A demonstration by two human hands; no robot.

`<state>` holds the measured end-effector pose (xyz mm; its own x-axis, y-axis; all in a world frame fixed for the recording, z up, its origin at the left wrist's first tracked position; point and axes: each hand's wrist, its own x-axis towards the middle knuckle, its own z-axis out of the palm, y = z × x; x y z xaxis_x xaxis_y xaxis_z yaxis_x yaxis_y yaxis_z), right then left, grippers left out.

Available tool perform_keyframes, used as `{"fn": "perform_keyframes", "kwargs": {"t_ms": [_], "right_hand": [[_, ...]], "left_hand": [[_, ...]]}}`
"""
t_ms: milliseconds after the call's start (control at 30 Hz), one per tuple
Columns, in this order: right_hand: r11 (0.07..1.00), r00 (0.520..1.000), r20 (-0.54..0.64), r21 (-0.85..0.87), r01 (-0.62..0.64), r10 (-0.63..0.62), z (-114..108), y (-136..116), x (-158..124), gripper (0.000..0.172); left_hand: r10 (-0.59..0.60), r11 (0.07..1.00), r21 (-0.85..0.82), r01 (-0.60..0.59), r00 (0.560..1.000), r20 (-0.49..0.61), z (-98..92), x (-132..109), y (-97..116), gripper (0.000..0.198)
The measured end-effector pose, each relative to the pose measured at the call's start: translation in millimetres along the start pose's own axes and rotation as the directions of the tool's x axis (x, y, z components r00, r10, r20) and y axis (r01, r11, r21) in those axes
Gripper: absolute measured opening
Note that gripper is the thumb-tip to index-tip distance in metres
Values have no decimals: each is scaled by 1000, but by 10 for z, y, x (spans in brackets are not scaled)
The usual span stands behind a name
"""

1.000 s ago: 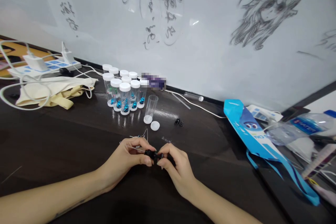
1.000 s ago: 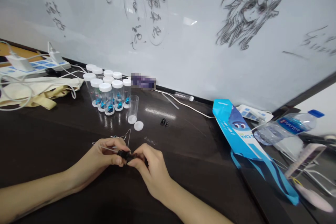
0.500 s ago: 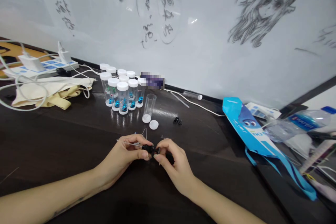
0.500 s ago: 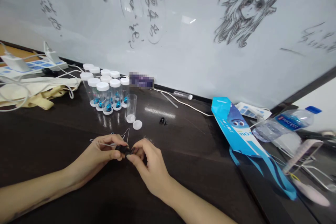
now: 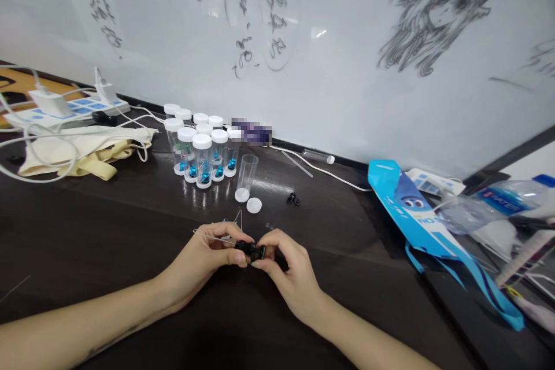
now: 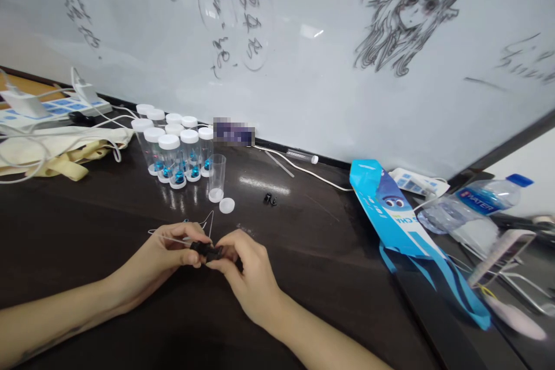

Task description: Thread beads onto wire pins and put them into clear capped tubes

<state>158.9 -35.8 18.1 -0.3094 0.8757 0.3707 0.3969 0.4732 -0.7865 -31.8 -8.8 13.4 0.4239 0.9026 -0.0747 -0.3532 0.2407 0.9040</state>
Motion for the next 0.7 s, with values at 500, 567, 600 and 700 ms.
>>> {"fn": "perform_keyframes", "kwargs": {"t_ms": [500,567,600,700], "right_hand": [[1000,994,106,-11,1,0,-5,24,-33,48],[1000,995,103,-11,9,-8,0,38,-28,49],[1000,994,107,-7,14,-13,1,44,-25,49],[999,991,128,11,30,-31,-8,44,-21,50]], "left_hand": [[23,999,47,-27,997,80,-19,-17,-35,19],[27,998,48,-32,996,90,-25,-16,-42,19],[30,998,51,-35,995,94,-25,-16,-44,20],[43,997,57,-49,994,103,-17,-18,-45,20]]}}
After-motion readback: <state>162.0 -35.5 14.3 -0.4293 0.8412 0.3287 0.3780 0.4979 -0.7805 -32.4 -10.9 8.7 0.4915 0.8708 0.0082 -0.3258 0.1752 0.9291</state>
